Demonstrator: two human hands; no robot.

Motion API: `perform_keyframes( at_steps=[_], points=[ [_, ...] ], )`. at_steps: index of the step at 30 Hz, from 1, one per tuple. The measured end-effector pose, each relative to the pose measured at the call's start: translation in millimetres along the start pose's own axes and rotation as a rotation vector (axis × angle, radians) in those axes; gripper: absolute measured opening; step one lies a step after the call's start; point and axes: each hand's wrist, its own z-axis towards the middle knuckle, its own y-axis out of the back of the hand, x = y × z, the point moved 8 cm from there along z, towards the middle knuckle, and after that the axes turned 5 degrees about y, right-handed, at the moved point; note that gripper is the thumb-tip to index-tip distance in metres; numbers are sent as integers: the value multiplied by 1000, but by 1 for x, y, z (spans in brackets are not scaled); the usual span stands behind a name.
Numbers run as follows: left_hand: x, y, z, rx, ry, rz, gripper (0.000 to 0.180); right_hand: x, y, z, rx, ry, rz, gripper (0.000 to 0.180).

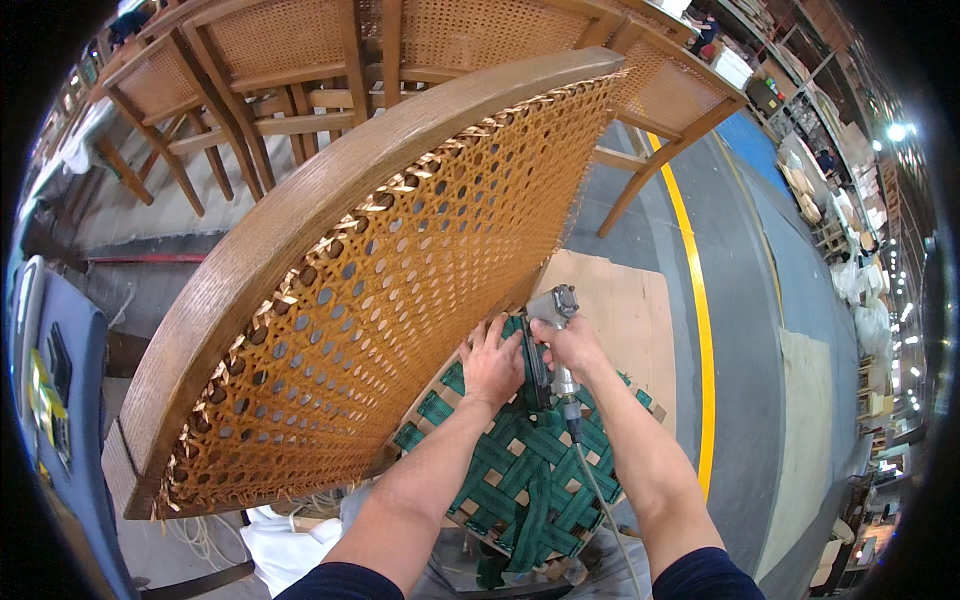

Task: The person weaves green straps into a wooden chair seat frame, alternating over and under existing strands. They use a staple gun to secure the straps at intervals and trim excess material with scissors. The process continues until the seat surface is fully covered with a woven pattern.

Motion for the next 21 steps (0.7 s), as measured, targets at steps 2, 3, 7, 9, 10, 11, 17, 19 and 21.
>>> perform_keyframes(
  at_steps=[2,3,7,9,10,11,17,19,21],
  points=[
    [-3,-1,-2,-10,-11,-25,33,-7,4,1,-4,-8,6,21],
    [-4,-2,-2,-6,-7,-44,33,-8,5,2,12,-2,16,21],
    [0,1,-4,-30,-4,-103,30,-4,-2,2,44,30,25,20],
    [2,2,-3,-42,-16,-127,28,-3,-7,2,70,29,20,19],
    [0,1,-3,-48,-25,-145,27,-5,-6,3,75,28,16,19],
    [-1,2,-5,-63,-30,-156,26,-7,-5,3,74,23,9,19],
    [2,6,-4,-107,-22,-188,21,-2,-9,-1,67,43,-19,17],
    [2,5,0,-109,-27,-187,22,3,-8,0,61,68,-59,14],
    [2,6,-4,-124,-28,-195,22,-1,-4,-2,25,30,-54,17]
  ],
)
